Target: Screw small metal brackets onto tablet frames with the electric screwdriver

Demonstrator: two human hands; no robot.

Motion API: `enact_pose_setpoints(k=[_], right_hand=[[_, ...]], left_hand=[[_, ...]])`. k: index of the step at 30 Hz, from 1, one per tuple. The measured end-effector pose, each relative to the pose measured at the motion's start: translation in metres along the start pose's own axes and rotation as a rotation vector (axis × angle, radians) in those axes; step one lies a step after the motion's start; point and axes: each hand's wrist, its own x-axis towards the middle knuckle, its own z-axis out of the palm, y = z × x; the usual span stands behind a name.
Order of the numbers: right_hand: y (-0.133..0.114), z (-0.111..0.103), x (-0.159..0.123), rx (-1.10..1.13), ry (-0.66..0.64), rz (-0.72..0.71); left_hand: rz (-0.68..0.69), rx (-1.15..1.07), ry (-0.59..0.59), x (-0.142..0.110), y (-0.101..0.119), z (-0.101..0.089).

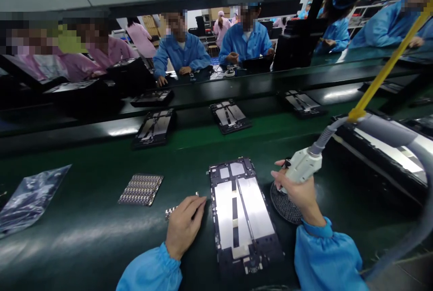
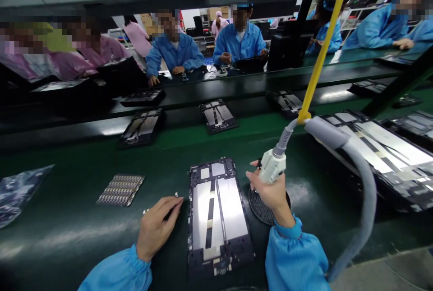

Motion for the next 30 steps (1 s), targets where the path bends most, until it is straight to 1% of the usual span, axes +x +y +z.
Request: enact_pose_setpoints(k=[4, 8, 11, 13, 15, 17, 18, 20, 22, 24, 25, 26, 28, 30], right_hand=[[0.001, 0.001, -0.001, -0.005, 0.007, 0.010], [0.000, 0.003, -0.001, -0.017, 0.011, -0.005], [-0.007, 0.000, -0.002, -0.062, 0.012, -0.052], [-0.017, 0.000, -0.006, -0.115, 0.033, -0.112], [-0.030, 0.005, -0.011, -0.132, 0.067, -0.138], [-0.045, 0.019, -0.015, -0.099, 0.041, -0.110], [-0.051, 0.030, -0.017, -0.068, -0.006, -0.091], [-0.059, 0.059, -0.020, 0.005, -0.161, -0.066], [-0.057, 0.092, -0.021, 0.075, -0.298, -0.039], [-0.047, 0.120, -0.019, 0.110, -0.367, -0.008], [-0.041, 0.130, -0.018, 0.113, -0.380, 0.001], [-0.034, 0.137, -0.016, 0.106, -0.387, 0.007], [-0.023, 0.144, -0.013, 0.086, -0.390, 0.005], [-0.017, 0.144, -0.012, 0.080, -0.389, -0.011]], left_hand=[[-0.056, -0.038, -0.005, -0.004, -0.001, 0.003], [-0.177, -0.055, 0.015, -0.009, -0.005, 0.006], [-0.172, -0.061, -0.028, -0.010, 0.001, 0.008], [-0.159, -0.080, -0.066, -0.010, 0.008, 0.011], [-0.149, -0.102, -0.104, -0.010, 0.015, 0.016], [-0.106, -0.137, -0.124, -0.009, 0.018, 0.022], [-0.082, -0.165, -0.127, -0.008, 0.018, 0.024], [-0.085, -0.242, -0.107, -0.006, 0.018, 0.026], [-0.176, -0.324, -0.046, -0.005, 0.017, 0.024], [-0.317, -0.391, 0.026, -0.005, 0.015, 0.021], [-0.387, -0.416, 0.048, -0.005, 0.013, 0.019], [-0.451, -0.439, 0.056, -0.004, 0.013, 0.018], [-0.555, -0.469, 0.052, -0.004, 0.011, 0.018], [-0.603, -0.477, 0.037, -0.003, 0.011, 0.019]])
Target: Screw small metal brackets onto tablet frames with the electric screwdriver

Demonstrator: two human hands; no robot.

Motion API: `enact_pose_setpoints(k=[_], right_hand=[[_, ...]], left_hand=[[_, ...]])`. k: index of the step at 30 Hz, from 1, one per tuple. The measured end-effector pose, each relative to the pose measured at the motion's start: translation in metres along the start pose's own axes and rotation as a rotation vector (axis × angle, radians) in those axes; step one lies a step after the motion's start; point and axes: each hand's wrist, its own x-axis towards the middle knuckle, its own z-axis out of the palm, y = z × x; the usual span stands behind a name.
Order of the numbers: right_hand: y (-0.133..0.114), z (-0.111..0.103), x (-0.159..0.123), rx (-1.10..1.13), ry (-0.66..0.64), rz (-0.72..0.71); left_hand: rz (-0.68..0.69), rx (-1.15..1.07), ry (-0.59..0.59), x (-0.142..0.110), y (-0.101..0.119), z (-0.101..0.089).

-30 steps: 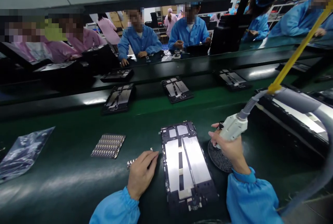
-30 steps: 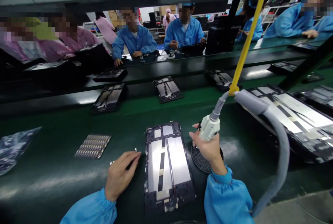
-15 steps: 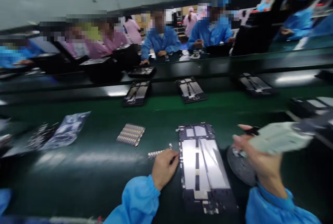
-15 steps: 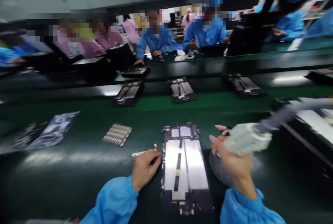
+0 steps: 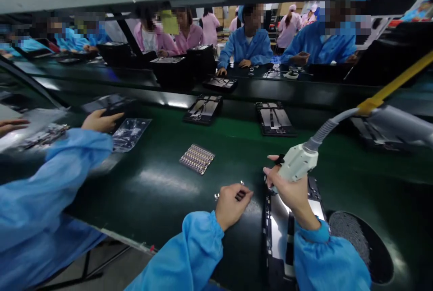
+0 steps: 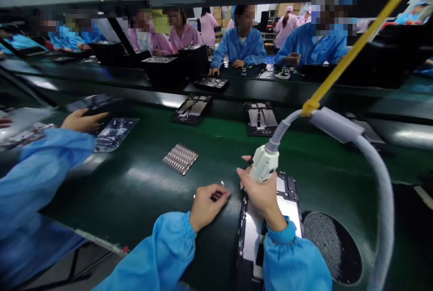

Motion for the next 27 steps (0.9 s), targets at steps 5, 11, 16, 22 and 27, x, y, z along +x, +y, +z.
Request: enact_pose_setpoints(k=[5, 11, 16, 22, 27], right_hand=[[-0.0015, -0.0009, -0.0015, 0.013, -0.017, -0.019], [0.0014, 0.0014, -0.0032, 0.021, -0.024, 0.003], [0.0037, 0.0010, -0.0031, 0.022, -0.026, 0.005], [0.0027, 0.0011, -0.0037, -0.008, -0.045, 0.002], [0.0013, 0.0034, -0.0069, -0.047, -0.052, -0.008]], left_hand=[[0.029, 0.039, -0.019, 0.0026, 0.0008, 0.0018], [0.053, 0.047, -0.019, 0.0020, 0.0019, 0.0006], [0.109, 0.032, 0.031, 0.0031, 0.0032, 0.0001], [0.130, -0.052, 0.055, 0.0030, 0.0007, 0.0023], [0.063, -0.146, 0.073, -0.0010, -0.0019, 0.0043]])
